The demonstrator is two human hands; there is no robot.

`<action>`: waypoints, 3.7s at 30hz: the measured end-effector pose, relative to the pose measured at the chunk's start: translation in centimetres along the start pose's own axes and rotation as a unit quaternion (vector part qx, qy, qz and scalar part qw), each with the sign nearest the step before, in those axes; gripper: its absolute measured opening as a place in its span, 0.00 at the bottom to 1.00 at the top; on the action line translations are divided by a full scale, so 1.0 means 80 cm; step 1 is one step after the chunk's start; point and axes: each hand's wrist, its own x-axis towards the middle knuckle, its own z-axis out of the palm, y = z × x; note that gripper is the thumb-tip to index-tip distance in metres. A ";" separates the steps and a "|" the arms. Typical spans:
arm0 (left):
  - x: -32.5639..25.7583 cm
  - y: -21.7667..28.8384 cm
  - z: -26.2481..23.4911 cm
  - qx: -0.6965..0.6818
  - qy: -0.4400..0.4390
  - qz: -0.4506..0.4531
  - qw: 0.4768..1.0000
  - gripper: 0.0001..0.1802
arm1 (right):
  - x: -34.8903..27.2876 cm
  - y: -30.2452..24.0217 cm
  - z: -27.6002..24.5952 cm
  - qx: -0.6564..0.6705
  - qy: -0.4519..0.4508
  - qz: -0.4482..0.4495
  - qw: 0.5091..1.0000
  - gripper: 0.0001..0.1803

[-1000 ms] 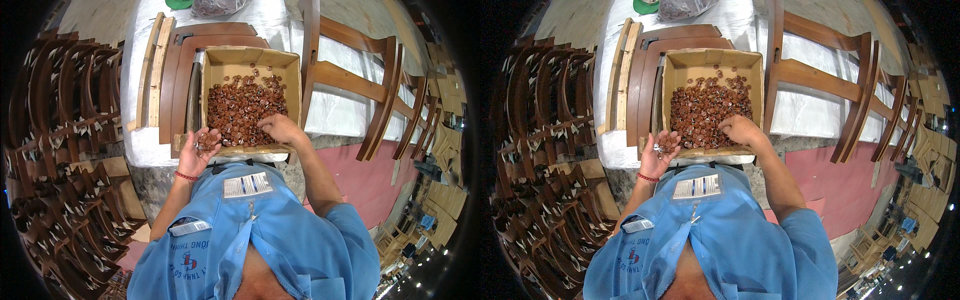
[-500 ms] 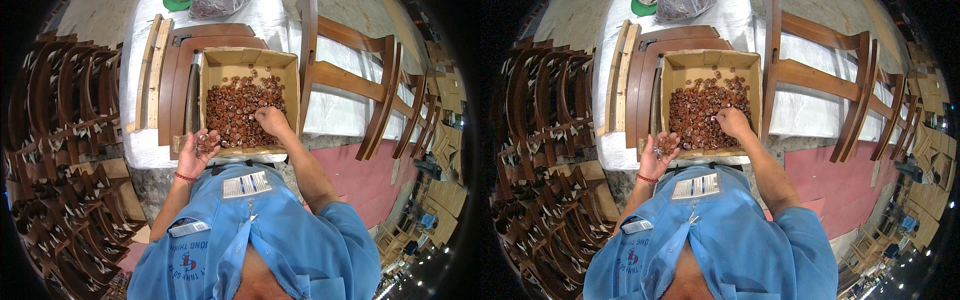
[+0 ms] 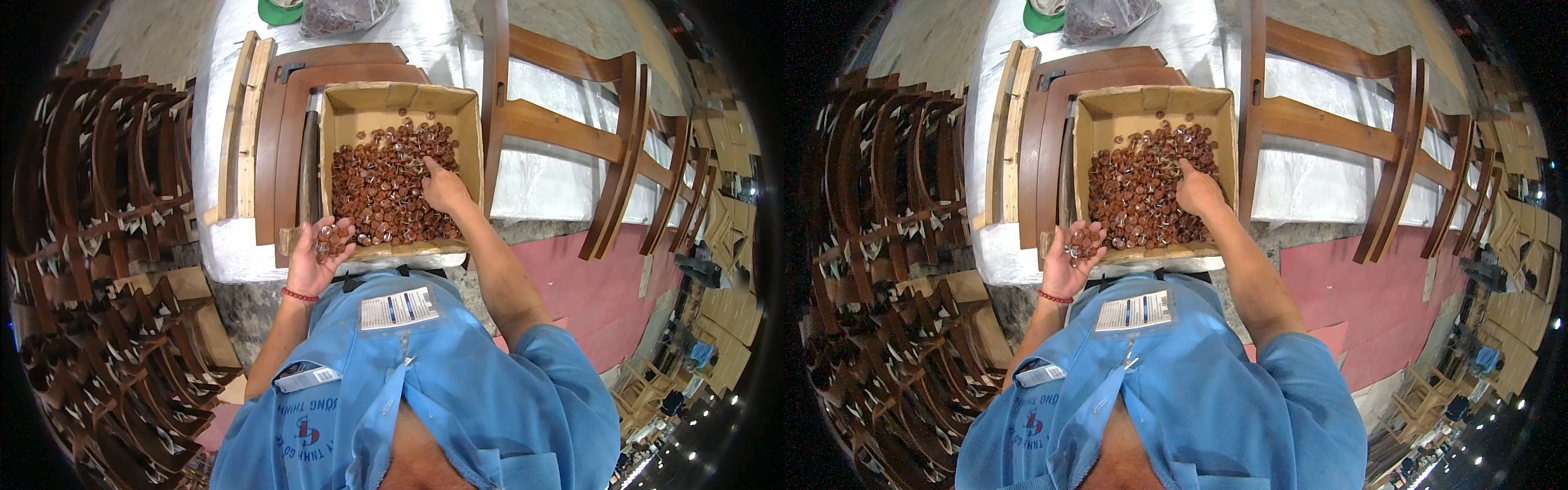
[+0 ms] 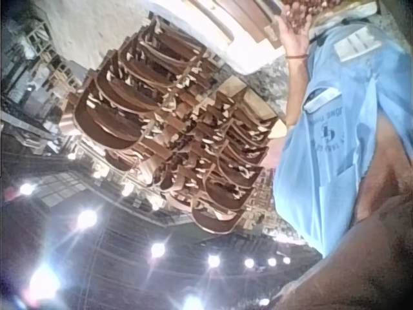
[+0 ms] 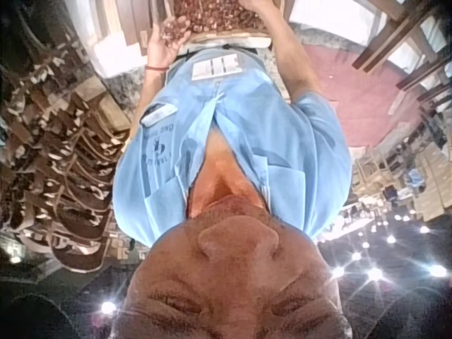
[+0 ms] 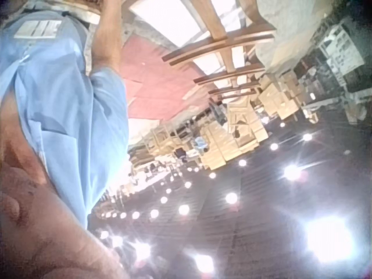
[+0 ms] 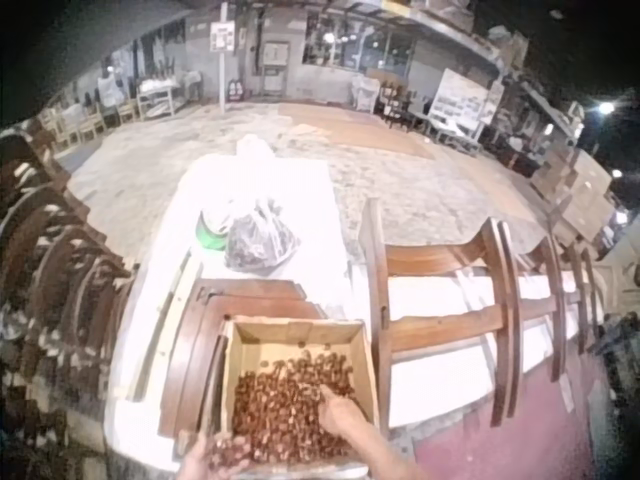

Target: The person opens a plastic bag containing small wooden furniture hardware and pours the contents into a cardboard box. They then repeatedly pick up handfuls of the hardware, sift through them, and place them back into the box.

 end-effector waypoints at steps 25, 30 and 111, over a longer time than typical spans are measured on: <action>-0.001 0.000 0.002 0.015 0.018 -0.003 1.000 0.26 | 0.039 -0.009 -0.030 0.003 -0.018 0.034 0.999 0.34; 0.000 0.001 0.001 0.013 0.009 -0.009 1.000 0.26 | 0.049 -0.017 -0.034 0.007 0.009 0.097 0.995 0.35; -0.001 0.001 0.000 0.025 0.011 -0.008 1.000 0.25 | 0.012 -0.006 -0.036 0.009 -0.008 0.001 1.000 0.34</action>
